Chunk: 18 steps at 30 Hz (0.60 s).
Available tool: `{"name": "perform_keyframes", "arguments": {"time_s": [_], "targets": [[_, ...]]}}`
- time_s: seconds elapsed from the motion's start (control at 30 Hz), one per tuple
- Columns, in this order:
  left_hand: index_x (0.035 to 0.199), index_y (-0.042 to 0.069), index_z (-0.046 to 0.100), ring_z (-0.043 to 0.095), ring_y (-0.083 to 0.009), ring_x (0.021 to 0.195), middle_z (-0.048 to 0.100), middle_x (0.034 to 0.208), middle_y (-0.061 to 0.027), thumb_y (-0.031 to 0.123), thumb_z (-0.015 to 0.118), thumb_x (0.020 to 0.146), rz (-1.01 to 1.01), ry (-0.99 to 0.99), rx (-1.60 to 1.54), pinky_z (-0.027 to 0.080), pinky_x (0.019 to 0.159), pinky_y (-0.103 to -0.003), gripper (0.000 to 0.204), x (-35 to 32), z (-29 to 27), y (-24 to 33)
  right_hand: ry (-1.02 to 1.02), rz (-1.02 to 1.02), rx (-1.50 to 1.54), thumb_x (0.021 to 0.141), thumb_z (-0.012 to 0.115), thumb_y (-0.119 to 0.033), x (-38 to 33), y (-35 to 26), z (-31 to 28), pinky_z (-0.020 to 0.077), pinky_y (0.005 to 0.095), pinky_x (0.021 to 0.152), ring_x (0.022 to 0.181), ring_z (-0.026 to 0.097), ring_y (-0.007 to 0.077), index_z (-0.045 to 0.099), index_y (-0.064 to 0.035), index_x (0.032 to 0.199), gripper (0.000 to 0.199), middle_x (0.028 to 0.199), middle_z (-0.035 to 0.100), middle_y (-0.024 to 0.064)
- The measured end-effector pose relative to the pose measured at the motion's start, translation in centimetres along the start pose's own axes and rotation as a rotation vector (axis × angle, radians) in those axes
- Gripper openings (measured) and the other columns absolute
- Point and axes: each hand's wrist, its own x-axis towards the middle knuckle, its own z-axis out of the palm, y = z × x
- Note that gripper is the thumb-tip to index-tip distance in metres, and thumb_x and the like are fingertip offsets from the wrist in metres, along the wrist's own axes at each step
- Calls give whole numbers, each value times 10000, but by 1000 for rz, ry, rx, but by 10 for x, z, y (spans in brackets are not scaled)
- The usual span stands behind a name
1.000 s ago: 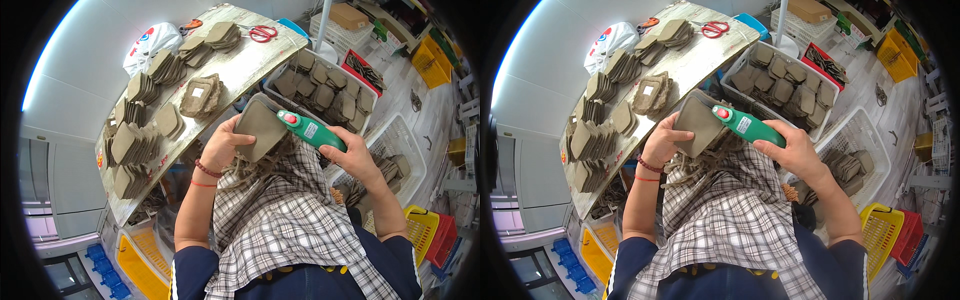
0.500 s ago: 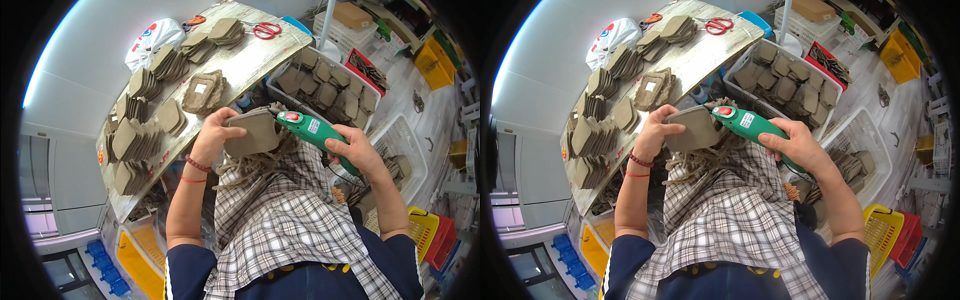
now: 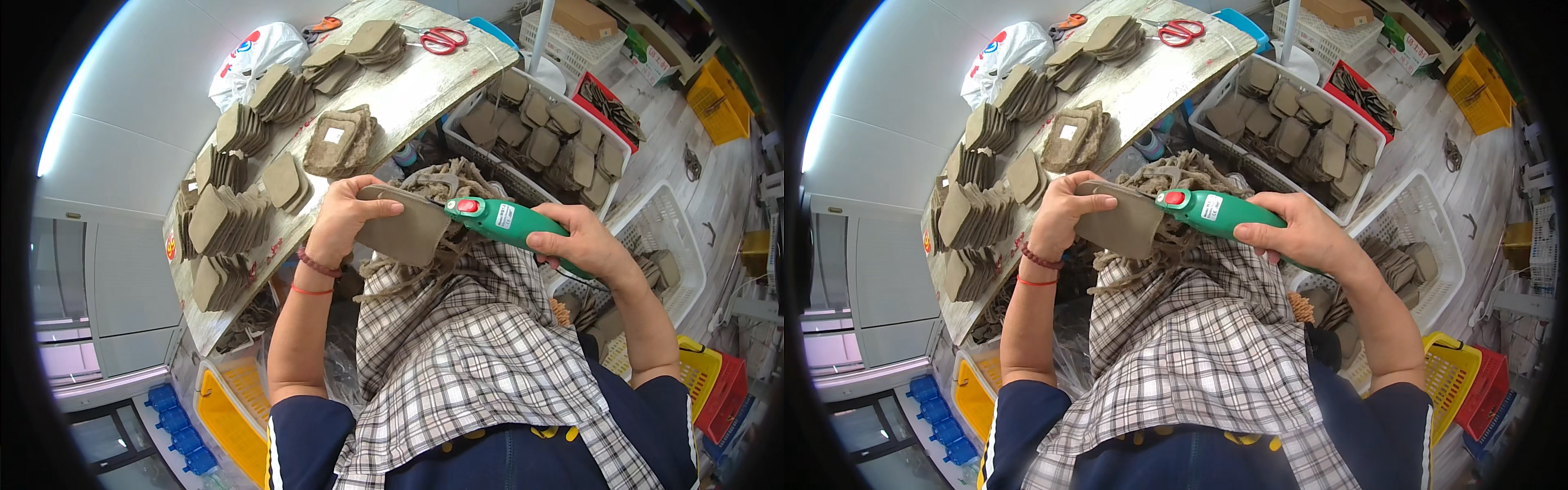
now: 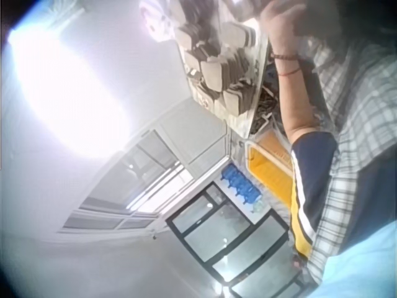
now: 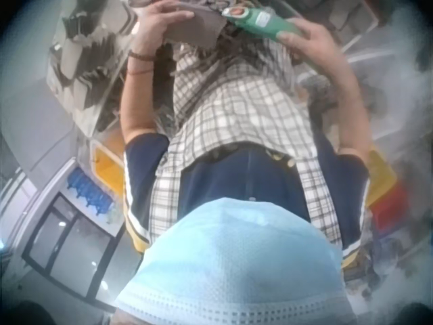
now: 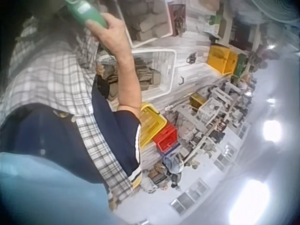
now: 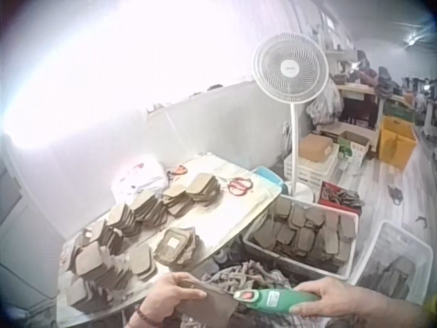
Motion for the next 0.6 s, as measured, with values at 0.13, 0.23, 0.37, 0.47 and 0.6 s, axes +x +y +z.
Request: {"name": "perform_keyframes", "arguments": {"time_s": [0.13,0.23,0.37,0.47,0.6], "targets": [[949,6,656,640,-108,735,685,836,-46,-11,754,727,37,-54,105,522,684,-251,244,-1,10,-3,3,4,-19,862,697,-277,2,2,6,437,210,525,578,512,50,627,-1,1057,345,706,577,-1],[1117,14,638,628,-108,900,670,1044,-54,-23,763,692,123,-128,190,508,812,-253,444,0,20,-1,3,-3,-12,864,694,-269,4,0,10,434,210,528,579,506,50,623,1,1065,344,707,575,-1],[1377,10,443,461,-170,1234,490,1373,-112,-46,768,646,179,-164,297,359,1039,-280,802,3,28,1,-19,-42,-6,869,689,-260,10,1,12,433,213,530,583,507,52,622,7,1059,335,706,571,1],[1413,11,392,420,-173,1273,448,1410,-120,-45,775,641,172,-178,288,332,1061,-288,864,4,27,-2,-39,-58,10,872,688,-258,18,3,14,435,215,531,584,509,53,624,11,1049,329,706,570,3],[1439,31,357,417,-171,1268,406,1437,-122,-62,766,641,168,-169,288,339,1051,-285,901,8,18,-19,-84,-72,62,878,681,-278,32,10,18,439,217,533,586,516,57,627,9,1030,330,709,570,3]]}}
